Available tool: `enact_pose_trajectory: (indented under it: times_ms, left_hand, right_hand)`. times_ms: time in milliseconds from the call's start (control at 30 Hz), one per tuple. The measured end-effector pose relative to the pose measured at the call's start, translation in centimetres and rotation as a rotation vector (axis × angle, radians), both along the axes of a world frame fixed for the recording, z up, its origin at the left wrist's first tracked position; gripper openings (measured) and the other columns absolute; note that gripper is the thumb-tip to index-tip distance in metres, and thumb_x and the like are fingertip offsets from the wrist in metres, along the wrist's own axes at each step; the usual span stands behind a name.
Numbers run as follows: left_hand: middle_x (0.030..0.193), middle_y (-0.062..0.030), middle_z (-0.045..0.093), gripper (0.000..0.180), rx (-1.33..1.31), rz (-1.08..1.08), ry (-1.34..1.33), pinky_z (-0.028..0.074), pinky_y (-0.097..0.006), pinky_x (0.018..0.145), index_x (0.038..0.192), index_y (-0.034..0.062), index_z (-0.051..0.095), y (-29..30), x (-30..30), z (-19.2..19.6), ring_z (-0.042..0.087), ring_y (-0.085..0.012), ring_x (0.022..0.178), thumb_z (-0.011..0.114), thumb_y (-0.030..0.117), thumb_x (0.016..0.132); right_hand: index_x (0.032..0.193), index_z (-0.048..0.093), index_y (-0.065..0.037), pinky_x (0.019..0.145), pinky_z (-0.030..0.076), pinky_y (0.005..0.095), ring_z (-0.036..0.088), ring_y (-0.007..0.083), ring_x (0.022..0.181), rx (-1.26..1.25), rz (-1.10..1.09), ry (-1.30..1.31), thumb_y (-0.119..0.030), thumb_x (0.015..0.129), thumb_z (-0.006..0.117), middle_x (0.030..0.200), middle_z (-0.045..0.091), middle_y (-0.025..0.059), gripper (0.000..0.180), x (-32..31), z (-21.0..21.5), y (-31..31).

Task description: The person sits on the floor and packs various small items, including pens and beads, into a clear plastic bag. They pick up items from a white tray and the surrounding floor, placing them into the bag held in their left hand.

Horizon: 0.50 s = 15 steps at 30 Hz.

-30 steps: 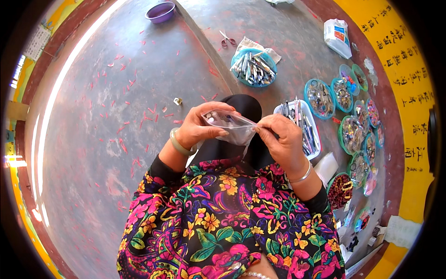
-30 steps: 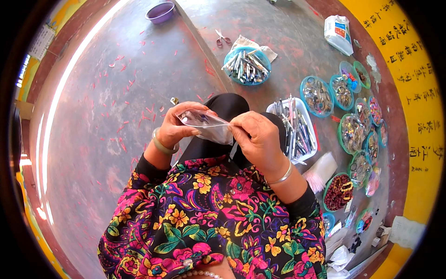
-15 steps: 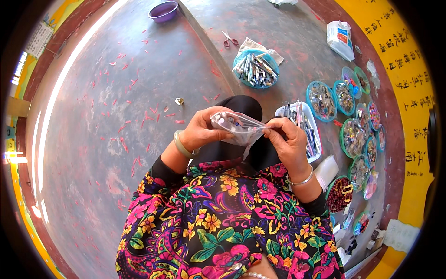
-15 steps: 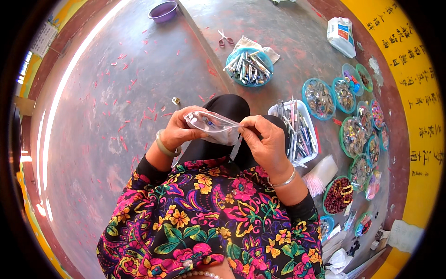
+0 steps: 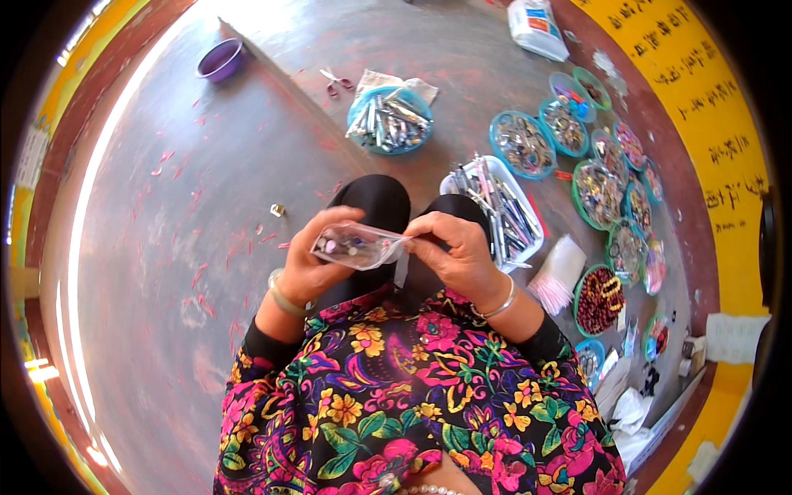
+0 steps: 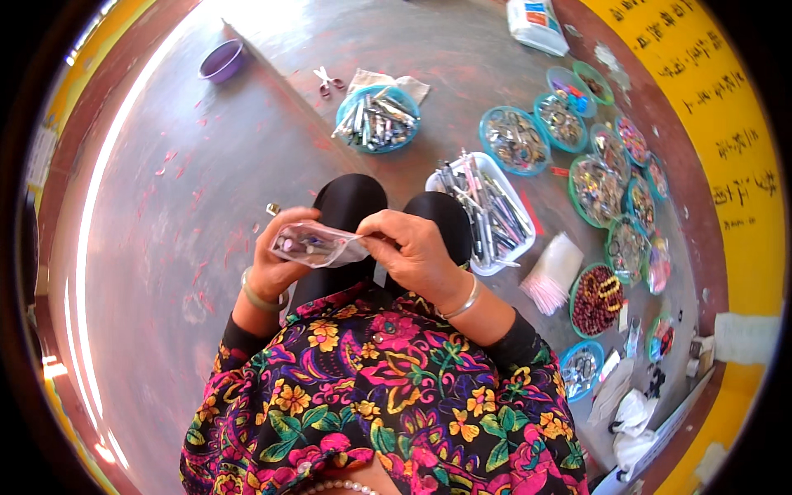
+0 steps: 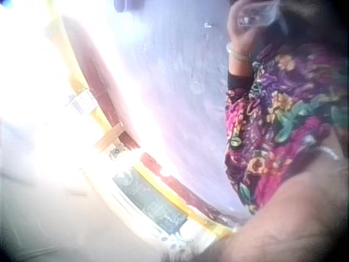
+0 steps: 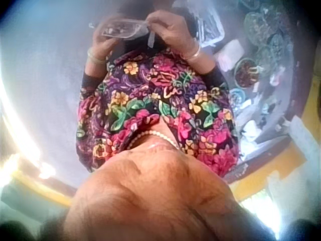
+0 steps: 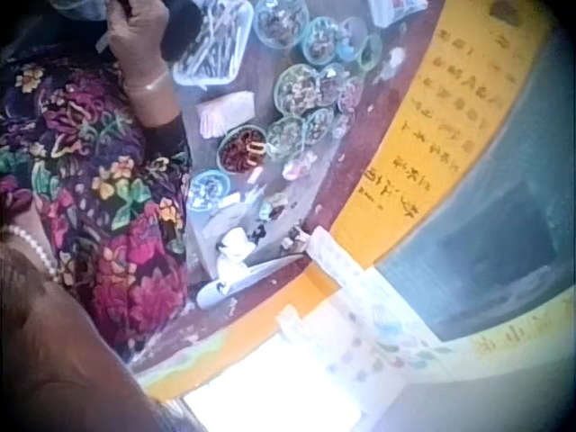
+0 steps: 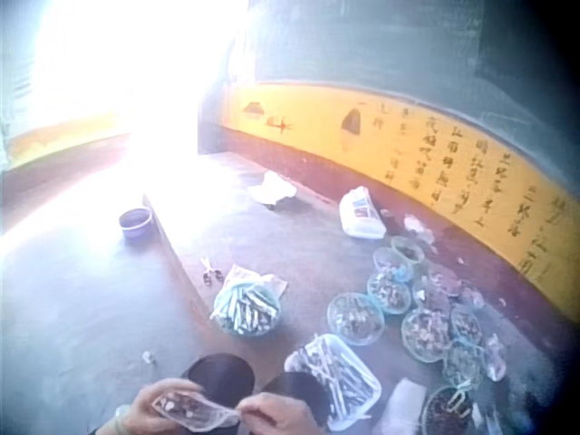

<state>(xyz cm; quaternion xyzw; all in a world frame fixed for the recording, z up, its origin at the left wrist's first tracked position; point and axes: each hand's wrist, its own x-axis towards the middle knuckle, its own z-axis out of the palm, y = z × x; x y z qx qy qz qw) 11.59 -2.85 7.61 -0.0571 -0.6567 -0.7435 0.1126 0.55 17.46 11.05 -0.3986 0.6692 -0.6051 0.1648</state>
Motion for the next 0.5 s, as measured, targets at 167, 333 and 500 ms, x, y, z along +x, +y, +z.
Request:
enact_pose_trajectory:
  times_ms: [167, 333, 500]
  left_hand:
    - [0.106, -0.0104, 0.062, 0.043, -0.080, 0.001, -0.019, 0.048, -0.029, 0.085, 0.111, -0.0033, 0.056, 0.2, -0.1, -0.5, 0.061, -0.0166, 0.097, 0.070, -0.007, 0.071]
    - [0.106, -0.0120, 0.064, 0.041, -0.070, -0.007, -0.063, 0.048, -0.029, 0.084, 0.110, -0.0039, 0.056, 0.8, -0.1, 0.8, 0.061, -0.0161, 0.096, 0.070, -0.007, 0.072]
    - [0.106, -0.0124, 0.065, 0.041, -0.075, -0.059, -0.082, 0.048, -0.029, 0.083, 0.111, -0.0035, 0.057, 0.7, -0.3, 1.2, 0.061, -0.0155, 0.095, 0.070, -0.007, 0.072]
  right_hand:
    - [0.088, 0.062, -0.001, 0.062, 0.045, 0.0239, 0.056, 0.0127, 0.067, -0.037, -0.050, -0.013, 0.000, 0.080, 0.065, 0.077, 0.060, 0.0060, 0.008, -1.6, -0.6, 1.9]
    - [0.091, 0.062, -0.001, 0.061, 0.047, 0.0224, 0.059, 0.0096, 0.067, 0.011, -0.587, -0.233, -0.005, 0.086, 0.059, 0.080, 0.064, 0.0024, 0.007, -8.4, -5.5, 7.7]
    - [0.087, 0.068, -0.002, 0.067, 0.050, 0.0313, 0.065, 0.0206, 0.072, 0.634, -0.770, -0.164, -0.018, 0.077, 0.063, 0.076, 0.068, 0.0114, 0.019, -13.1, -19.6, 17.7]
